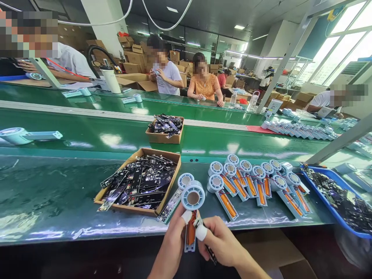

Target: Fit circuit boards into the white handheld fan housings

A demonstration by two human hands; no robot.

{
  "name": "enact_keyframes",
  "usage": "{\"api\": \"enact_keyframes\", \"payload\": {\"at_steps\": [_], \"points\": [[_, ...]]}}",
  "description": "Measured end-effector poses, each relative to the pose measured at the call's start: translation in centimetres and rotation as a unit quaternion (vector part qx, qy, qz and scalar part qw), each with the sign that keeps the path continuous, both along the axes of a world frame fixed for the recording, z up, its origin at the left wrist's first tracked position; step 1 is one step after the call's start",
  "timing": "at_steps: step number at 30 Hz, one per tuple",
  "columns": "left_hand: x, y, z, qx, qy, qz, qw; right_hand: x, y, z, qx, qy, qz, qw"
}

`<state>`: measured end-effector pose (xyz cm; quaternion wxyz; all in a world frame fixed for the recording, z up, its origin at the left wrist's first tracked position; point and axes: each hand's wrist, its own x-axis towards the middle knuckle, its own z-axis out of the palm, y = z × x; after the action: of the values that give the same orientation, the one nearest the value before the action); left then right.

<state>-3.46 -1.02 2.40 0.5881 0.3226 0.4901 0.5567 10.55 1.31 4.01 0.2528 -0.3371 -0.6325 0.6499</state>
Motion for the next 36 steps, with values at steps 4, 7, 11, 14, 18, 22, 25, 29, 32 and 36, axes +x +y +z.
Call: {"api": "enact_keyframes", "payload": {"at_steps": [4,7,11,14,18,22,25,29,32,36], "points": [[0.1,-0.3,-0.1,-0.009,-0.067,-0.005,0.998,-0.2,0.0,-1.2,-0.042,0.044,-0.048,0.997],[0.2,-0.6,-1.1,0.023,-0.024,-0.018,0.999,-0.2,-0.2,-1.7,-0.059,0.055,-0.078,0.994],[0.3,-0.8,-2.0,0.041,0.049,-0.028,0.998,-0.1,-0.3,-1.7,-0.073,0.075,-0.094,0.99],[0.2,-0.9,-2.3,0.018,0.102,0.005,0.995,0.2,-0.5,-1.0,-0.063,0.065,-0.118,0.989],[0.2,-0.9,-2.4,0.0,0.166,0.072,0.983,0.5,-1.7,-0.4,-0.016,0.047,-0.183,0.982],[0.6,-0.6,-2.5,-0.025,0.194,0.087,0.977,0.7,-3.3,-2.3,0.116,-0.031,-0.219,0.968],[0.6,-0.5,-2.6,-0.041,0.203,0.093,0.974,1.0,-3.9,-4.1,0.203,-0.08,-0.251,0.943],[0.4,-0.5,-2.8,-0.027,0.164,0.061,0.984,1.4,-3.8,-4.7,0.325,-0.105,-0.274,0.899],[0.7,-0.3,-2.6,-0.018,0.124,0.025,0.992,1.2,-3.7,-4.1,0.419,-0.111,-0.268,0.861],[1.2,0.2,-1.7,-0.017,0.08,0.031,0.996,0.9,-3.7,-4.0,0.468,-0.143,-0.269,0.83]]}}
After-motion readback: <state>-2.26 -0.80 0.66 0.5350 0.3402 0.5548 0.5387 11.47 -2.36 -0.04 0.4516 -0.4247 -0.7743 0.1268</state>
